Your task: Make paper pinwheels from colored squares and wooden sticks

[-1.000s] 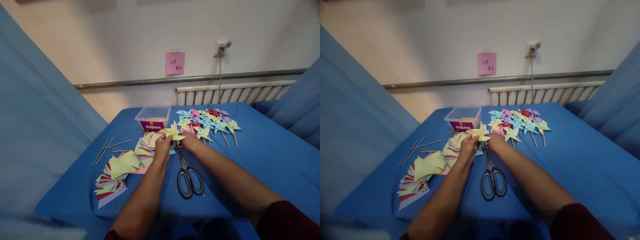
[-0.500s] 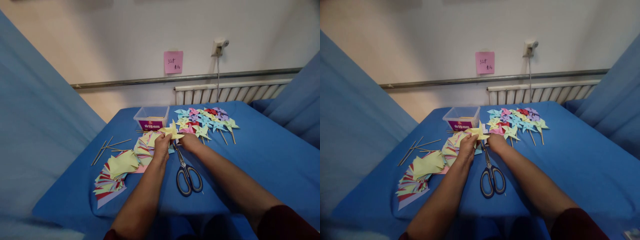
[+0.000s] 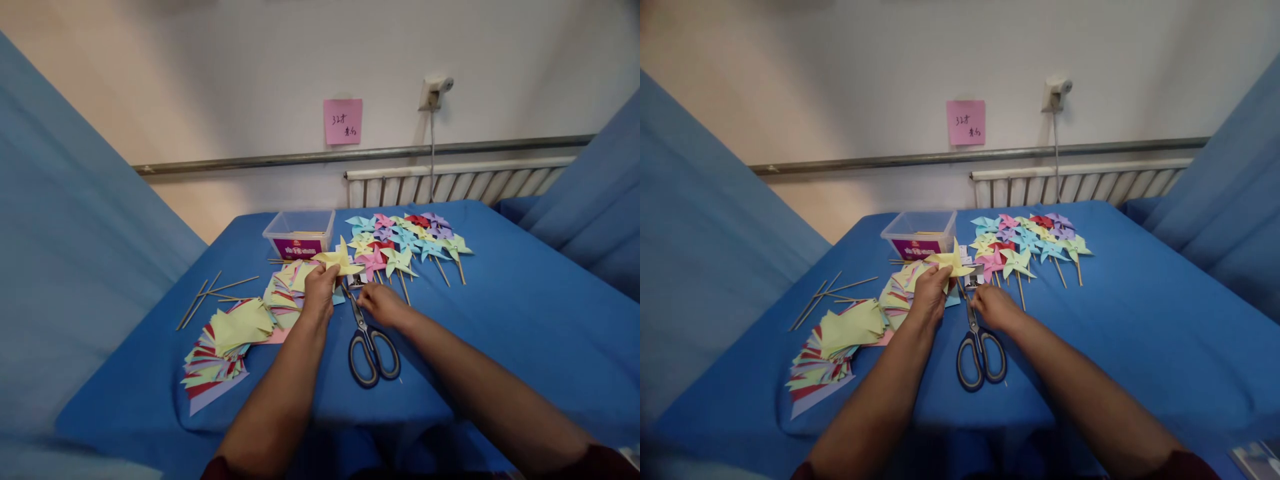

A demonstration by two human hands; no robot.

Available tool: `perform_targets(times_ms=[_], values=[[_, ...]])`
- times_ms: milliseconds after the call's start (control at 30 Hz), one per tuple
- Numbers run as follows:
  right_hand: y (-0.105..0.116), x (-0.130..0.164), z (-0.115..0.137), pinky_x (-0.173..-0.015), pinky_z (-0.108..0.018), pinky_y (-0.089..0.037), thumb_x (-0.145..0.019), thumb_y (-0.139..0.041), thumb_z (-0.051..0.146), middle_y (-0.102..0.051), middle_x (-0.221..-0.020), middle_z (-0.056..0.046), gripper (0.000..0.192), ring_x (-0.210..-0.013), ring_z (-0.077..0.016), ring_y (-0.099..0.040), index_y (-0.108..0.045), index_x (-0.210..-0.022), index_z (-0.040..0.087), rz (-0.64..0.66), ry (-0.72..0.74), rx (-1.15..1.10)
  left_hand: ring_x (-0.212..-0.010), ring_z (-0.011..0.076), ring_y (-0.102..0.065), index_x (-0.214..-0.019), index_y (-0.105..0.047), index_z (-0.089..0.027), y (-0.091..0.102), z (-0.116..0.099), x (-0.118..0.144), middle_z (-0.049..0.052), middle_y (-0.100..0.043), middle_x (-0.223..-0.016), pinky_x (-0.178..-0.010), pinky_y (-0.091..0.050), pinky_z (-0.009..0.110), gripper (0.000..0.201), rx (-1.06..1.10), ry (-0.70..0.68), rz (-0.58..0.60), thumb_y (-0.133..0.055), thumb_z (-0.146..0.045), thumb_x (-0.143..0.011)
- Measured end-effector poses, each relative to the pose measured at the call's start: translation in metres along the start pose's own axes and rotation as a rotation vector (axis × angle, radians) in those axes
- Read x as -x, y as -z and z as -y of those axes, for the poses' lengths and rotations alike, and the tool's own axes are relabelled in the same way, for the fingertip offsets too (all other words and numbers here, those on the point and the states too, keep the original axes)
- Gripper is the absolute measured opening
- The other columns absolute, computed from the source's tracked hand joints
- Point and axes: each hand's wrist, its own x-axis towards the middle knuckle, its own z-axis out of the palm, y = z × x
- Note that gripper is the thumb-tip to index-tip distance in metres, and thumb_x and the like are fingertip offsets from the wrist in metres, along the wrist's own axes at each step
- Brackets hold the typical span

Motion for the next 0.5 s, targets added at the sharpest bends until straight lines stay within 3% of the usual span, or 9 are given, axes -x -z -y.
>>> perform_targets(times_ms=[200, 500], values=[[-0.007, 0.0, -0.008, -0.077, -0.023, -0.041, -0.091, -0.056, 0.023, -0.066, -0.095, -0.007, 0.013, -0.089, -0.0153, -0.059, -0.066, -0.084, 0.016, -0.015, 0.126, -0.016, -0.054, 0.0114, -0.057, -0.069, -0.068, -0.012, -0.003, 0.0, 0.0, 0.003, -0.067, -0.065, -0.055, -0.044, 0.023, 0.022, -0.012, 0.0, -0.002, -0.078, -0.026, -0.055], [0.001, 0.001, -0.012, -0.08, -0.024, -0.041, -0.093, -0.053, 0.022, -0.064, -0.101, -0.006, 0.016, -0.091, -0.0153, -0.06, -0.068, -0.094, 0.017, 0.007, 0.073, 0.05, -0.056, 0.012, -0.057, -0.069, -0.069, -0.012, -0.007, -0.002, 0.002, 0.004, -0.069, -0.067, -0.055, -0.043, 0.023, 0.02, -0.059, 0.014, 0.012, -0.077, -0.026, -0.056]])
